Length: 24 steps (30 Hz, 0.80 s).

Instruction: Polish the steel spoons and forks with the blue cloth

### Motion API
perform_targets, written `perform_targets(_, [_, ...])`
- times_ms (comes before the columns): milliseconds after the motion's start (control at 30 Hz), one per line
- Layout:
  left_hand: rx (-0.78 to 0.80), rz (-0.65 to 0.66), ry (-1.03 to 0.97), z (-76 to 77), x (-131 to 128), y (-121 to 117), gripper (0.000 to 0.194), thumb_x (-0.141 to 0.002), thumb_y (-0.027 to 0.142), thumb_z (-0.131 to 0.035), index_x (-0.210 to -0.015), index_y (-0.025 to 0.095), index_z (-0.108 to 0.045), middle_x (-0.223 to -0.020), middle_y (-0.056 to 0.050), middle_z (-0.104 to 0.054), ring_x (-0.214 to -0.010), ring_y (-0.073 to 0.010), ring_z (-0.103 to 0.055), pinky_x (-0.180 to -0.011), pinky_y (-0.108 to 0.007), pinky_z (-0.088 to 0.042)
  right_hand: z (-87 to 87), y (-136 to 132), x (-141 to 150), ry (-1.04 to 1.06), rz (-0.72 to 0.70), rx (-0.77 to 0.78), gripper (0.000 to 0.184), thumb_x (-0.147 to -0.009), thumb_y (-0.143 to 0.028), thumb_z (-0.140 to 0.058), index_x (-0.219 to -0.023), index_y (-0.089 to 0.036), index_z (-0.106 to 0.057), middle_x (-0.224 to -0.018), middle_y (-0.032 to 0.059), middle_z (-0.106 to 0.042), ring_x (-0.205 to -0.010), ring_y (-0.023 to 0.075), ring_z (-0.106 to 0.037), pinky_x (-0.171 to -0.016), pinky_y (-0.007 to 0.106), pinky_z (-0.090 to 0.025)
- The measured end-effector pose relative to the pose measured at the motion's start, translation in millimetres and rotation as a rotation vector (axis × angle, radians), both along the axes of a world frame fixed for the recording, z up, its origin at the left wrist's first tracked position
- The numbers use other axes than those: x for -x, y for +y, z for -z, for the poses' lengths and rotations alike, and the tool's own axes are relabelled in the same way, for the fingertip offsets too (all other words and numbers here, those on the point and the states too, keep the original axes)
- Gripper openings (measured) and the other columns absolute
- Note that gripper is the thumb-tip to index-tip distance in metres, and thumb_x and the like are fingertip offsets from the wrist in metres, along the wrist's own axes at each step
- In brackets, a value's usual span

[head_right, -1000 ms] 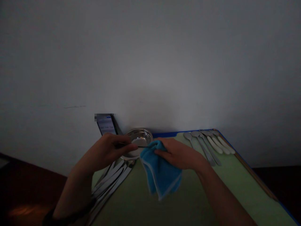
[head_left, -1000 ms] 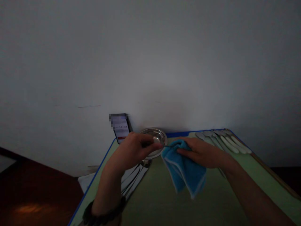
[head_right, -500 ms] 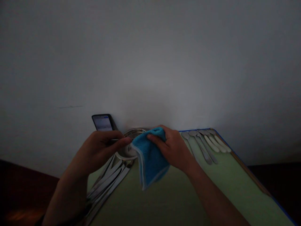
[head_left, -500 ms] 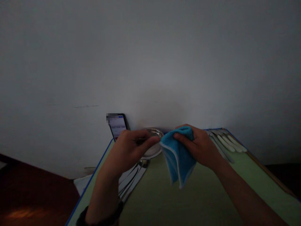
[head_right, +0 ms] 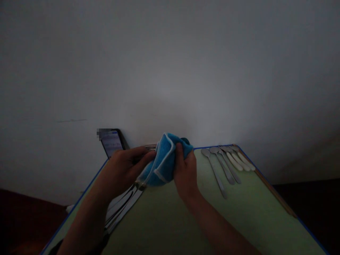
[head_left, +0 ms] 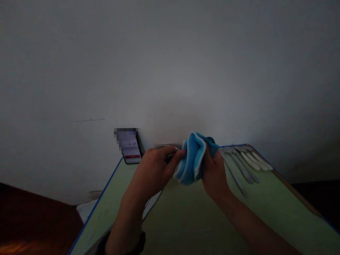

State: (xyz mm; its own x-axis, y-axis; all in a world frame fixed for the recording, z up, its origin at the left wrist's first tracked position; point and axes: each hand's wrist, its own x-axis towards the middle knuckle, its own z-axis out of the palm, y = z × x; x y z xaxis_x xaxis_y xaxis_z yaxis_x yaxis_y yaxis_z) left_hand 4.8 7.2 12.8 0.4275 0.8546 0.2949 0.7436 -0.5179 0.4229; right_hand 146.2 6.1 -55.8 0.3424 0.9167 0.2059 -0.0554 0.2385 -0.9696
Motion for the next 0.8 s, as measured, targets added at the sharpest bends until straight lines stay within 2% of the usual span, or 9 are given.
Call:
perform_targets(100, [0.021,0.002,0.024,-2.0,8,0,0.035,-0.088,0.040,-0.040,-0.075,0.015,-0.061,-0.060,-0.001,-0.061,-0.051,-0.0097,-0.053,-0.048,-0.019,-0.035,-6.4,2,-8,-0.161,-0.040,-0.010,0.030,-0.084,-0.046,-0.042,-0.081,-0.019,-0.054,-0.069,0.0006,-0.057,-0.064,0.0139,-0.052,-0.060,0.026,-0.042])
perform_targets(167, [0.043,0.008,0.042,-3.8,16,0,0.034,-0.088,0.040,-0.039,-0.077,0.016,-0.061,-0.058,0.000,-0.060,-0.051,-0.0100,-0.053,-0.049,-0.020,-0.035,-13.5,5,-19,-0.346,-0.133,-0.029,0.028,-0.083,-0.044,-0.046,-0.081,-0.017,-0.055,-0.072,0.0011,-0.058,-0.068,0.0141,-0.053,-0.064,0.027,-0.042])
perform_targets(300, [0.068,0.014,0.186,-6.8,27,-3,0.038,-0.087,0.044,-0.039,-0.071,0.017,-0.061,-0.051,0.003,-0.053,-0.045,-0.0085,-0.047,-0.047,-0.020,-0.031,-27.8,9,-46,-0.695,-0.484,-0.056,0.023,-0.085,-0.037,-0.047,-0.089,-0.017,-0.057,-0.081,0.0024,-0.062,-0.074,0.0149,-0.056,-0.068,0.027,-0.042])
perform_targets(400, [0.097,0.089,0.261,-8.1,27,-6,0.040,-0.088,0.045,-0.038,-0.066,0.017,-0.057,-0.051,0.003,-0.050,-0.047,-0.0079,-0.046,-0.048,-0.021,-0.030,-36.8,7,-61,-0.885,-0.740,-0.059,0.020,-0.086,-0.033,-0.046,-0.095,-0.019,-0.058,-0.088,0.0020,-0.064,-0.078,0.0148,-0.057,-0.071,0.027,-0.041])
perform_targets(500, [0.128,0.176,0.277,-9.5,24,-8,0.039,-0.088,0.043,-0.038,-0.064,0.017,-0.055,-0.052,0.004,-0.049,-0.048,-0.0073,-0.045,-0.049,-0.021,-0.029,-47.1,2,-70,-0.988,-0.898,-0.035,0.020,-0.087,-0.031,-0.045,-0.095,-0.019,-0.058,-0.087,0.0012,-0.063,-0.077,0.0139,-0.057,-0.070,0.025,-0.041])
perform_targets(633, [0.177,0.226,0.265,-11.7,25,-8,0.037,-0.089,0.043,-0.037,-0.068,0.018,-0.056,-0.054,0.005,-0.049,-0.049,-0.0067,-0.044,-0.050,-0.020,-0.030,-60.0,-5,-75,-1.051,-0.943,-0.004,0.023,-0.088,-0.030,-0.042,-0.098,-0.017,-0.058,-0.089,0.0024,-0.063,-0.079,0.0138,-0.057,-0.071,0.025,-0.042])
perform_targets(800, [0.159,0.178,0.252,-11.9,29,-6,0.037,-0.088,0.042,-0.038,-0.066,0.017,-0.054,-0.052,0.005,-0.047,-0.046,-0.0066,-0.044,-0.046,-0.020,-0.029,-61.3,-9,-77,-1.086,-0.799,0.000,0.031,-0.087,-0.029,-0.043,-0.116,-0.022,-0.052,-0.105,0.0047,-0.062,-0.093,0.0182,-0.057,-0.082,0.032,-0.041])
